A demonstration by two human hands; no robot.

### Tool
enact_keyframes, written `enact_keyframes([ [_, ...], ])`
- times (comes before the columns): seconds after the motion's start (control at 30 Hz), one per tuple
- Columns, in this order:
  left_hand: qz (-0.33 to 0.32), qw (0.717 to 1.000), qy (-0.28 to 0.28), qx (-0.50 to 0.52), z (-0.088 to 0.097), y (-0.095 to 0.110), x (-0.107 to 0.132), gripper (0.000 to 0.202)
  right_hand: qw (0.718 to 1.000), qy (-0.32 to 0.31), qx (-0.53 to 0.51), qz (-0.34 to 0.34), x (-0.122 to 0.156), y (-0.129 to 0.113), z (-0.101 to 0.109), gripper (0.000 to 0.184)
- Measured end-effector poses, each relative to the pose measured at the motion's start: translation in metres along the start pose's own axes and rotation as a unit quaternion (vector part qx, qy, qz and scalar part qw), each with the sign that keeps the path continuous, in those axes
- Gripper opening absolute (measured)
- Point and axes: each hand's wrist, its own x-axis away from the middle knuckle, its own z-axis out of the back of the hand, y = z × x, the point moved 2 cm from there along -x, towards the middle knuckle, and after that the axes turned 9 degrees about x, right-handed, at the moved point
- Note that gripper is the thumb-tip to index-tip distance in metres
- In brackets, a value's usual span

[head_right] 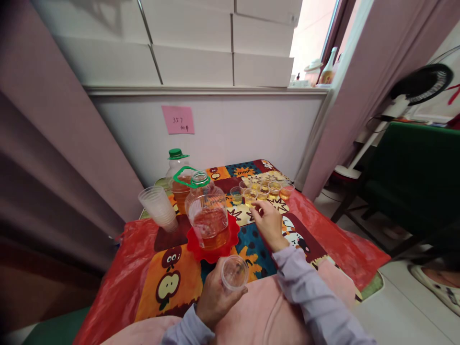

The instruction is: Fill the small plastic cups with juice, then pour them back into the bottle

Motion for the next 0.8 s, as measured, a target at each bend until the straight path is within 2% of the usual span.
enact_keyframes([
  [0.1,0.003,1.0,0.001,-0.006,0.002,0.001,0.0,0.051,0.989,-0.068,0.119,0.047,-0.035,-0.01,-0.026,0.024],
  [0.23,0.021,1.0,-0.003,-0.014,0.004,0.004,-0.001,0.053,0.976,-0.111,0.168,0.076,-0.061,-0.026,-0.055,0.031],
  [0.4,0.035,0.999,-0.005,-0.014,0.002,0.005,-0.001,0.055,0.957,-0.152,0.225,0.101,-0.08,-0.035,-0.071,0.026],
  [0.5,0.042,0.999,0.001,-0.01,0.002,0.004,-0.001,0.056,0.951,-0.158,0.237,0.12,-0.082,-0.035,-0.066,0.029],
  [0.6,0.032,0.999,-0.005,-0.015,0.002,0.004,-0.001,0.056,0.949,-0.153,0.234,0.145,-0.072,-0.031,-0.051,0.03],
  [0.8,0.007,0.999,-0.013,-0.035,0.003,0.002,-0.002,0.051,0.947,-0.126,0.222,0.194,-0.018,-0.006,-0.013,0.025],
])
